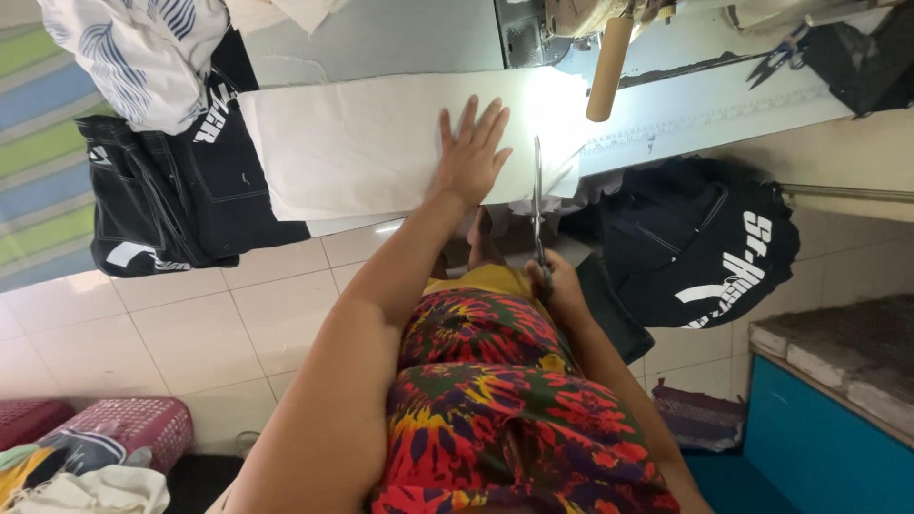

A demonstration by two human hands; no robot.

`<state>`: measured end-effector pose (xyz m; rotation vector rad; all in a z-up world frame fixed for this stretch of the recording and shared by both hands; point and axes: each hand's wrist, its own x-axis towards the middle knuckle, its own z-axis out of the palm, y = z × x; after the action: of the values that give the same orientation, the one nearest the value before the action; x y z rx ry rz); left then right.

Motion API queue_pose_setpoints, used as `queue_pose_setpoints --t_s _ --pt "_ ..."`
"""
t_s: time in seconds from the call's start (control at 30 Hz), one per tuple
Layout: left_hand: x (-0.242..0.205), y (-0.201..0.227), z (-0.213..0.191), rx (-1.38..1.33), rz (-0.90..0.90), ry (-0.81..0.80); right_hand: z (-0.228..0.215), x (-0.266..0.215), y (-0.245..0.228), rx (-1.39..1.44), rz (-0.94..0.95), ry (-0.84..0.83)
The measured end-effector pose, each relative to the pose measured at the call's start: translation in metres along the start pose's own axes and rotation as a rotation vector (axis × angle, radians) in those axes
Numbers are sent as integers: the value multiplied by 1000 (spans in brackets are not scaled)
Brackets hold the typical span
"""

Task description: The person cuts a large piece of white fabric on a table using shears. They repeatedly fold the fabric, cut along the edges, and move the cut pieces aside to continue cutting the remaining material.

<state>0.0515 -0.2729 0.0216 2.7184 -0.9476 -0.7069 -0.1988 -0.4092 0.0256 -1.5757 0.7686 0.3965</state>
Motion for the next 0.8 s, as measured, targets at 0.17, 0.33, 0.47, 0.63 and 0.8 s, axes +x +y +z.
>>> queue_pose_setpoints --t_s 0.17,0.33,0.47,0.63,0.8 --pt "-21 8 -15 61 45 -79 7 14 -26 77 0 -47" --pt "-18 11 -19 71 43 -105 5 15 -5 22 -10 24" --pt "-3 8 -26 45 0 -118 -1 22 -3 -32 -36 -28" --pt "-17 14 -29 110 31 -118 8 26 -28 166 -40 -47" --pt "-19 13 -28 115 44 -136 10 25 -10 79 -17 12"
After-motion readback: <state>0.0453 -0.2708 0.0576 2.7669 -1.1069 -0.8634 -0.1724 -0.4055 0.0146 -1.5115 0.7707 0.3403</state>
